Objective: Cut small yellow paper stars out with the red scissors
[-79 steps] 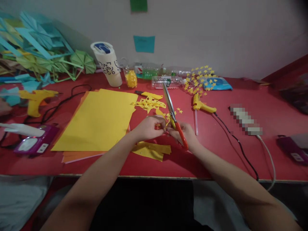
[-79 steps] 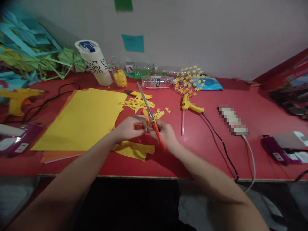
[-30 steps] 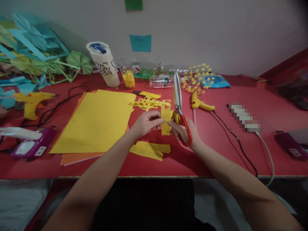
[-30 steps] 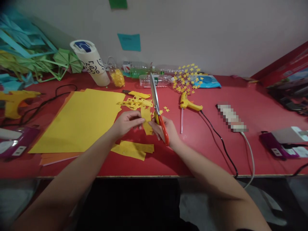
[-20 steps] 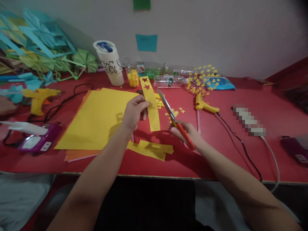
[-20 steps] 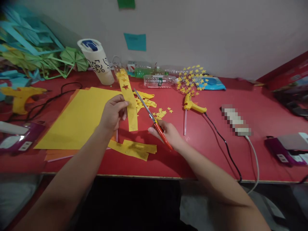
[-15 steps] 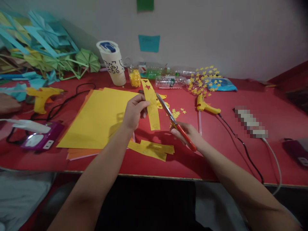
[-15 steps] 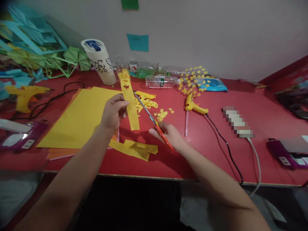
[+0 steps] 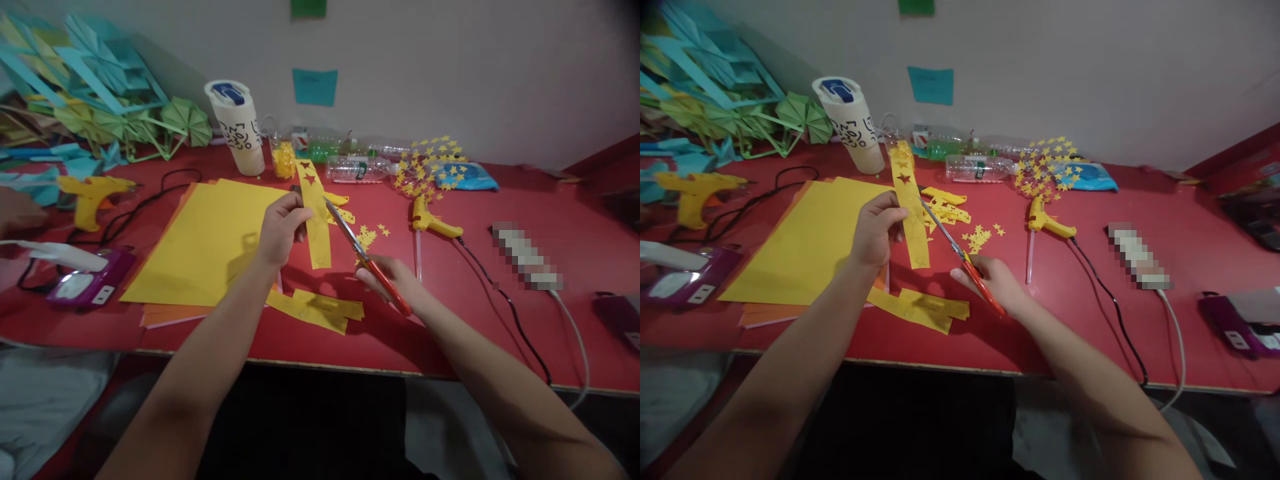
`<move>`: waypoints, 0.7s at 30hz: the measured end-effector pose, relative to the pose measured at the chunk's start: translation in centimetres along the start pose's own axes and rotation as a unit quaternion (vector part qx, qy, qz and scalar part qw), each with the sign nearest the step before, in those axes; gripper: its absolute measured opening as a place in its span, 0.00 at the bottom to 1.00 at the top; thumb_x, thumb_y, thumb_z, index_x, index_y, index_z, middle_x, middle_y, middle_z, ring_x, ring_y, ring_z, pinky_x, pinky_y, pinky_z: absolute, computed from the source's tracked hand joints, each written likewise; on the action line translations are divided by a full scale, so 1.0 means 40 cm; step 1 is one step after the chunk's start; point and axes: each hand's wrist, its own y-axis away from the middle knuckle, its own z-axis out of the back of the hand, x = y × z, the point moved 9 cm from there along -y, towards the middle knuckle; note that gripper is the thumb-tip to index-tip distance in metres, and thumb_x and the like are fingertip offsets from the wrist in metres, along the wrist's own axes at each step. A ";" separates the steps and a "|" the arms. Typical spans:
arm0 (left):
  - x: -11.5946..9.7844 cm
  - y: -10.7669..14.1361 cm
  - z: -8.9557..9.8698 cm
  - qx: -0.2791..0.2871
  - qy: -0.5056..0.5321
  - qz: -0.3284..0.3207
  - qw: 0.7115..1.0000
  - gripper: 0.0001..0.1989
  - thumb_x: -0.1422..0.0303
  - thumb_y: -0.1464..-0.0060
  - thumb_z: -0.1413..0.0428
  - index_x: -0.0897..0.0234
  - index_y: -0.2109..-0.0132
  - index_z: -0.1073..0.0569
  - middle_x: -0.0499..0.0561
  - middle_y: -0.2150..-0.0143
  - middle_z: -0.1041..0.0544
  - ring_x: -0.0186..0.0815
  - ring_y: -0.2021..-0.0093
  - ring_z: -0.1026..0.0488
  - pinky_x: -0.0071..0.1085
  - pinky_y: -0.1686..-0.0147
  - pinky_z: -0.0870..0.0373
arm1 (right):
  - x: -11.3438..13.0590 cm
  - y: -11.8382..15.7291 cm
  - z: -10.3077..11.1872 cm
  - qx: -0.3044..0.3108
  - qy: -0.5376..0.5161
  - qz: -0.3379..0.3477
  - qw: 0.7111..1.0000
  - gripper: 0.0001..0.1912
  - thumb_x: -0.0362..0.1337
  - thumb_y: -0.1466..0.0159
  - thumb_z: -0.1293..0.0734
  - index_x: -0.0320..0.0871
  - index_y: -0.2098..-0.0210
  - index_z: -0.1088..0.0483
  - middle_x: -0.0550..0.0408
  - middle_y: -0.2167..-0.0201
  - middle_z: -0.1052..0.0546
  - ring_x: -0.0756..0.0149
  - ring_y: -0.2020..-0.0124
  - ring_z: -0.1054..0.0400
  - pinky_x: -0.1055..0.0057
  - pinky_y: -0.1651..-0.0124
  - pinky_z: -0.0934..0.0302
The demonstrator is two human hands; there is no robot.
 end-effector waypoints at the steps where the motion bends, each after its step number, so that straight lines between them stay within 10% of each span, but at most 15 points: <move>1: -0.001 0.001 -0.002 0.006 -0.001 -0.002 1.000 0.05 0.69 0.56 0.48 0.62 0.76 0.37 0.41 0.85 0.38 0.23 0.87 0.45 0.23 0.88 0.50 | 0.000 0.000 -0.001 0.002 0.000 0.000 1.000 0.24 0.59 0.46 0.36 0.43 0.76 0.38 0.61 0.83 0.39 0.73 0.83 0.47 0.73 0.79 0.52; 21: 0.000 0.003 -0.015 0.025 -0.010 0.002 1.000 0.04 0.68 0.53 0.47 0.62 0.73 0.35 0.42 0.82 0.39 0.24 0.85 0.45 0.24 0.86 0.47 | 0.012 0.007 -0.020 0.046 -0.093 -0.011 0.994 0.24 0.59 0.47 0.35 0.43 0.78 0.37 0.62 0.85 0.37 0.76 0.86 0.47 0.73 0.81 0.45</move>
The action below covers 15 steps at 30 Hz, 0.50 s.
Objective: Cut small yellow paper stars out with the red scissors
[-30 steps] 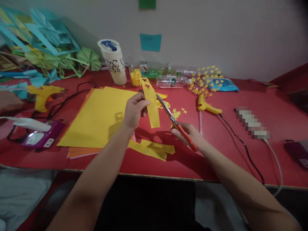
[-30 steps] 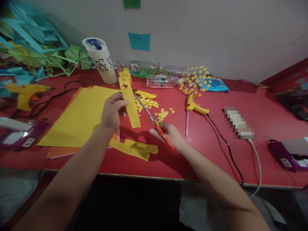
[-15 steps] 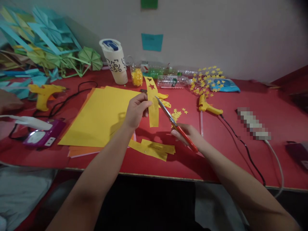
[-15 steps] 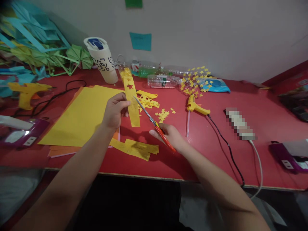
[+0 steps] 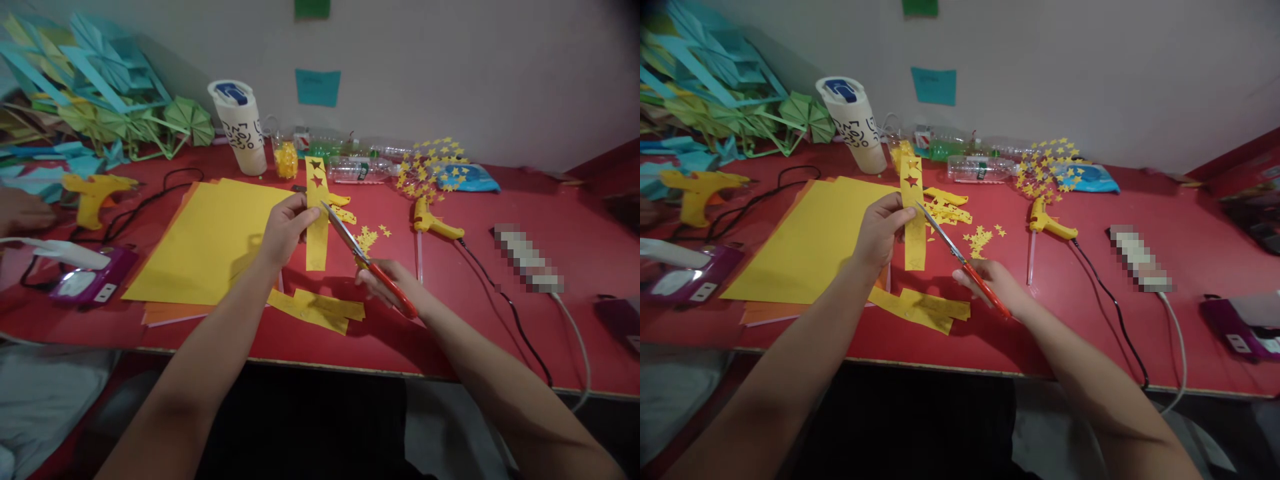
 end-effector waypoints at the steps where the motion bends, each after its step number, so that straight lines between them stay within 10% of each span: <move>1: 0.001 0.000 0.001 0.000 -0.002 0.000 1.000 0.05 0.68 0.53 0.47 0.62 0.73 0.35 0.42 0.82 0.39 0.24 0.84 0.45 0.23 0.86 0.47 | 0.000 0.001 -0.003 0.004 -0.016 -0.005 1.000 0.24 0.59 0.47 0.35 0.43 0.77 0.37 0.63 0.86 0.38 0.76 0.87 0.47 0.72 0.80 0.43; 15: 0.011 0.001 0.001 -0.011 0.060 -0.007 0.998 0.04 0.69 0.54 0.45 0.62 0.73 0.32 0.41 0.83 0.36 0.22 0.86 0.44 0.21 0.88 0.48 | -0.024 0.000 -0.016 -0.010 -0.052 -0.034 0.998 0.28 0.63 0.50 0.35 0.42 0.78 0.38 0.63 0.88 0.36 0.78 0.91 0.46 0.77 0.87 0.50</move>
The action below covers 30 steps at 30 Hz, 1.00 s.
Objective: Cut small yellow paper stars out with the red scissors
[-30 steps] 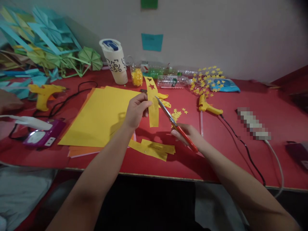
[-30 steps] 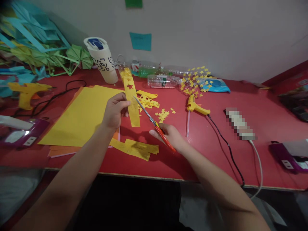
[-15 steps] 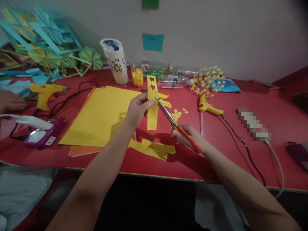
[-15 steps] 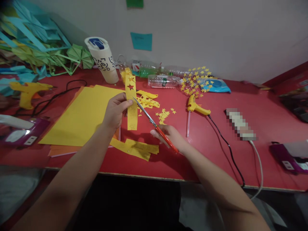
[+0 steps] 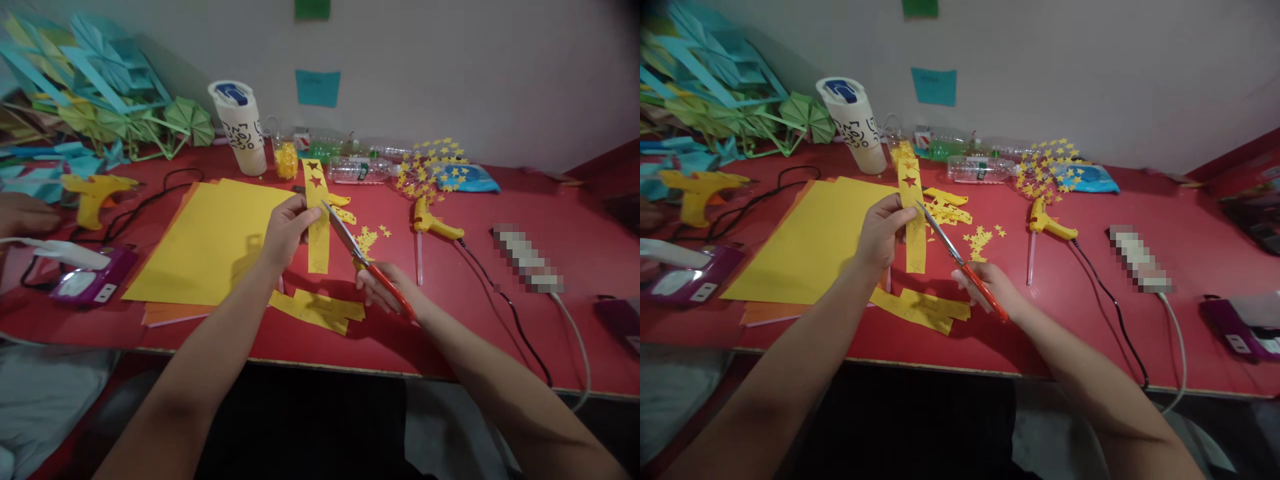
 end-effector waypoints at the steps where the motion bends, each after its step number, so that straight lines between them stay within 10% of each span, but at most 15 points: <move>1: 0.001 0.000 0.000 0.000 0.005 -0.002 1.000 0.03 0.69 0.54 0.45 0.63 0.73 0.31 0.41 0.83 0.36 0.22 0.86 0.44 0.21 0.88 0.48 | 0.002 0.000 -0.001 0.001 0.001 0.002 1.000 0.28 0.63 0.49 0.35 0.42 0.78 0.38 0.63 0.87 0.35 0.79 0.91 0.46 0.77 0.87 0.50; 30: 0.008 -0.001 -0.001 0.000 0.020 0.017 1.000 0.03 0.69 0.55 0.45 0.63 0.74 0.32 0.41 0.84 0.37 0.22 0.87 0.44 0.20 0.88 0.49 | -0.009 -0.005 0.001 0.004 0.017 -0.004 1.000 0.24 0.58 0.46 0.36 0.44 0.79 0.40 0.67 0.92 0.41 0.79 0.93 0.49 0.77 0.88 0.52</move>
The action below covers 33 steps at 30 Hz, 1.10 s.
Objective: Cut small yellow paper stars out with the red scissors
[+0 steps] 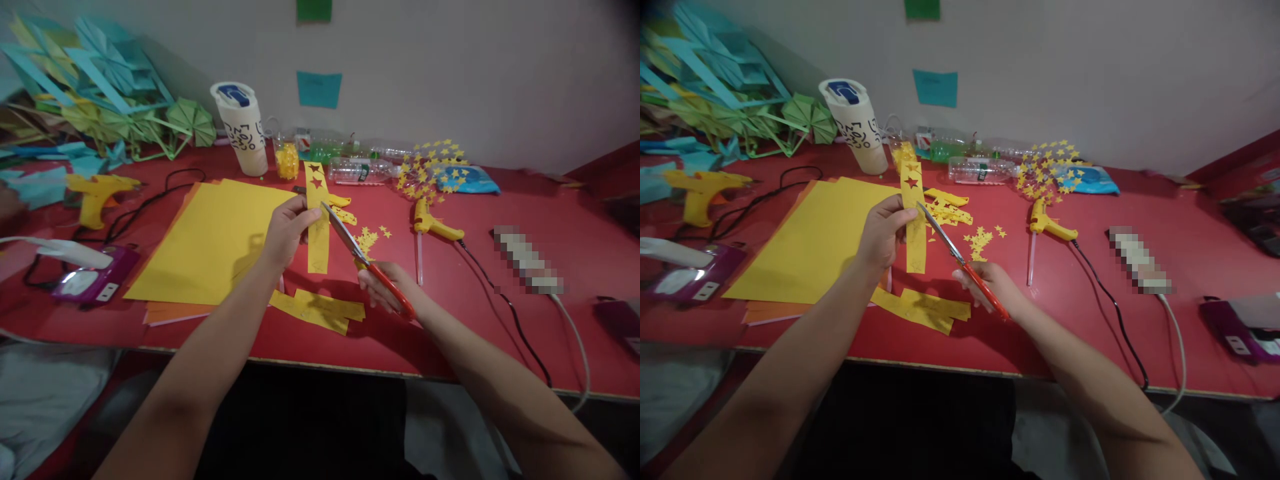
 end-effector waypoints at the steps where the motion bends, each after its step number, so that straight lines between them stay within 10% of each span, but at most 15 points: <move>1: 0.000 0.000 -0.001 0.001 0.003 0.001 1.000 0.03 0.69 0.55 0.45 0.63 0.74 0.32 0.41 0.84 0.37 0.21 0.87 0.45 0.20 0.88 0.49 | 0.001 0.000 0.000 0.001 0.000 0.000 1.000 0.24 0.58 0.46 0.36 0.44 0.78 0.40 0.67 0.91 0.40 0.79 0.93 0.50 0.77 0.88 0.53; 33: -0.014 0.016 -0.017 0.002 -0.002 -0.024 1.000 0.09 0.69 0.52 0.45 0.65 0.77 0.32 0.43 0.84 0.32 0.21 0.87 0.41 0.21 0.87 0.44 | 0.004 0.004 -0.023 0.034 -0.025 0.029 0.999 0.26 0.63 0.46 0.37 0.45 0.77 0.38 0.67 0.93 0.43 0.74 0.90 0.46 0.66 0.74 0.36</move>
